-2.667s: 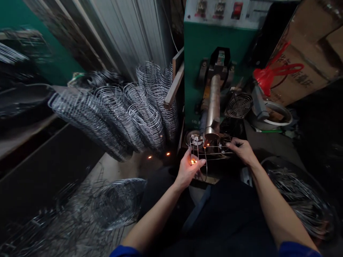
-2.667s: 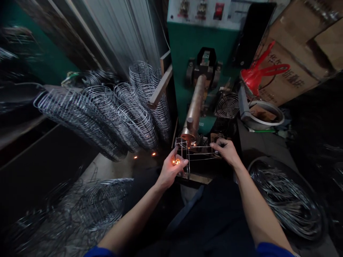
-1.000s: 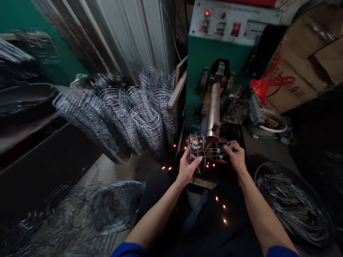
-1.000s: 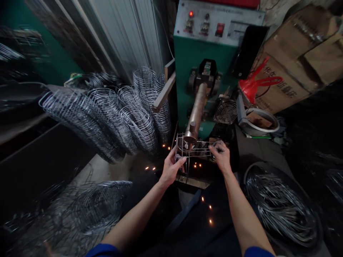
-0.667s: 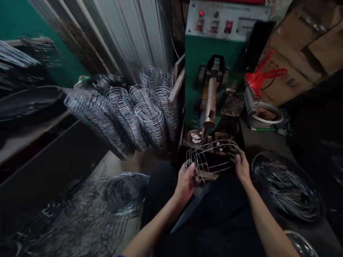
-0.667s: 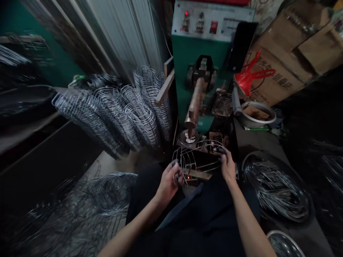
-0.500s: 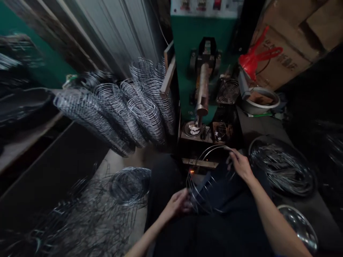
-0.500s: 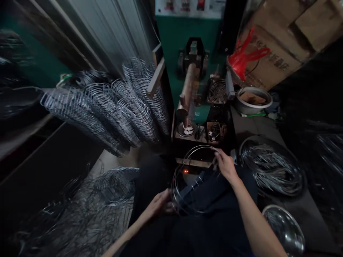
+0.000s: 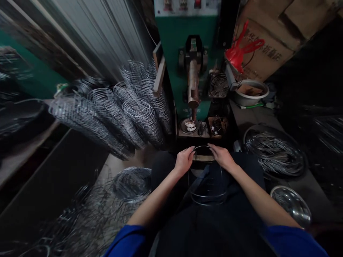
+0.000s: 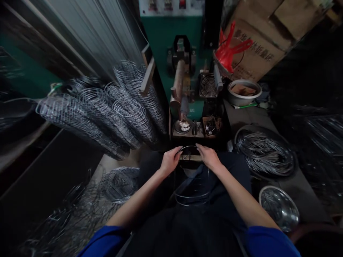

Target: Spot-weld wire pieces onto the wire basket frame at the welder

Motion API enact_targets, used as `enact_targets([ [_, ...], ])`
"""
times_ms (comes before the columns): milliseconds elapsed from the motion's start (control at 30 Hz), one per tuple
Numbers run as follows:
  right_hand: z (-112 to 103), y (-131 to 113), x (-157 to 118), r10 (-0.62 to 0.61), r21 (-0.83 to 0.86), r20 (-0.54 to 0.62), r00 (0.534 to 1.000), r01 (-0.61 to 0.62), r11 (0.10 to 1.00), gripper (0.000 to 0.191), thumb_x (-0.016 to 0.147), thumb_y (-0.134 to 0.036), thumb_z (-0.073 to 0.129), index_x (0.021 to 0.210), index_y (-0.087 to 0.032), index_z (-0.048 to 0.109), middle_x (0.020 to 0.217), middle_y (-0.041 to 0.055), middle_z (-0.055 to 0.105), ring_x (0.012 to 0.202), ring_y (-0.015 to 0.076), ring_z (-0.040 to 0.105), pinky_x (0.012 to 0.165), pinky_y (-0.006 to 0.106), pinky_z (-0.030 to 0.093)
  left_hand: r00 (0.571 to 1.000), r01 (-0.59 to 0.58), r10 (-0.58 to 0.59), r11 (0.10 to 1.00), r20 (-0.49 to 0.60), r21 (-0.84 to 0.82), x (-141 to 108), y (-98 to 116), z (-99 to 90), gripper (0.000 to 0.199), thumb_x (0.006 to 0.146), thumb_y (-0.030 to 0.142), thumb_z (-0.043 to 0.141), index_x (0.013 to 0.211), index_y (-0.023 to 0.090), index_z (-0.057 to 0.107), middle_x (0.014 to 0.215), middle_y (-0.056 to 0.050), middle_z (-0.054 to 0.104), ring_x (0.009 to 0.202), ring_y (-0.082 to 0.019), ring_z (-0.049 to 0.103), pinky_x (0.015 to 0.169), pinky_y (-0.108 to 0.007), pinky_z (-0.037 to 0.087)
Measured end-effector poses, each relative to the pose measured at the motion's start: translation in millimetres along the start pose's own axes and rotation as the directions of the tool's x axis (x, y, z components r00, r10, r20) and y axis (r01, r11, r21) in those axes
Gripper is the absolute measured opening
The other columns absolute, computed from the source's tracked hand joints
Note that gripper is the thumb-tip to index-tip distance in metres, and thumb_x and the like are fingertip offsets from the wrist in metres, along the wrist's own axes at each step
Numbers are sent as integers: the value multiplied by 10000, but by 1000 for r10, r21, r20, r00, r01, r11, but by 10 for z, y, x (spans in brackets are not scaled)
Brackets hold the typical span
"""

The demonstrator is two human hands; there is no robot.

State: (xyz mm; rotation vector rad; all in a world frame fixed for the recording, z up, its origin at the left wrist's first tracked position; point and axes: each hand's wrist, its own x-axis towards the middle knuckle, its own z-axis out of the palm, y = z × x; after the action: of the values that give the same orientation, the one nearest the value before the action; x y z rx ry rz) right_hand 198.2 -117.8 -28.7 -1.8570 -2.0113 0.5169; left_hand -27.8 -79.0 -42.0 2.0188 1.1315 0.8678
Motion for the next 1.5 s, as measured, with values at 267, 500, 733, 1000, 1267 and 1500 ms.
enact_targets([
  [267,-233,-111,602,-28,-93,37,999,31,995,350,988,-320,441,1278,-235,616,1102,85,726,1020,209,687,869,279,511,998,48,-53,975,19,219,510,20,-319,271,948,272,479,1114,223,687,904,-76,721,862,-181,671,805,-273,479],
  [500,-481,-341,961,-60,-146,68,996,70,987,331,990,-359,426,1188,-240,664,983,80,749,913,222,707,767,273,490,997,58,-70,947,25,317,788,80,-629,261,959,309,463,1036,242,703,854,-59,714,780,-166,647,727,-246,433],
  [733,-660,-497,1102,-48,-279,83,995,70,958,338,991,-411,394,1126,-280,674,883,50,740,807,208,682,656,266,421,999,24,-35,960,35,278,920,137,-774,285,966,294,431,965,197,699,761,-43,673,637,-128,564,641,-228,371],
  [1000,-738,-475,1225,-88,-239,68,994,102,966,345,991,-427,385,1023,-266,688,817,47,713,771,197,652,683,264,399,1000,23,-27,965,13,262,1048,131,-796,270,949,284,446,956,187,698,722,-25,642,579,-114,499,610,-230,337],
  [1267,-755,-460,1265,-81,-227,70,994,95,969,321,984,-417,409,1041,-274,691,868,52,723,811,198,653,707,259,410,1000,13,-15,976,6,218,1102,137,-798,248,926,252,460,888,173,692,654,-14,590,537,-107,437,583,-230,311],
  [1500,-761,-465,1269,-89,-232,87,992,107,967,309,984,-408,408,988,-274,686,822,43,713,757,195,650,680,267,394,1000,-7,6,981,7,195,1112,117,-802,238,915,232,469,751,176,632,606,3,535,509,-96,374,551,-236,256],
])
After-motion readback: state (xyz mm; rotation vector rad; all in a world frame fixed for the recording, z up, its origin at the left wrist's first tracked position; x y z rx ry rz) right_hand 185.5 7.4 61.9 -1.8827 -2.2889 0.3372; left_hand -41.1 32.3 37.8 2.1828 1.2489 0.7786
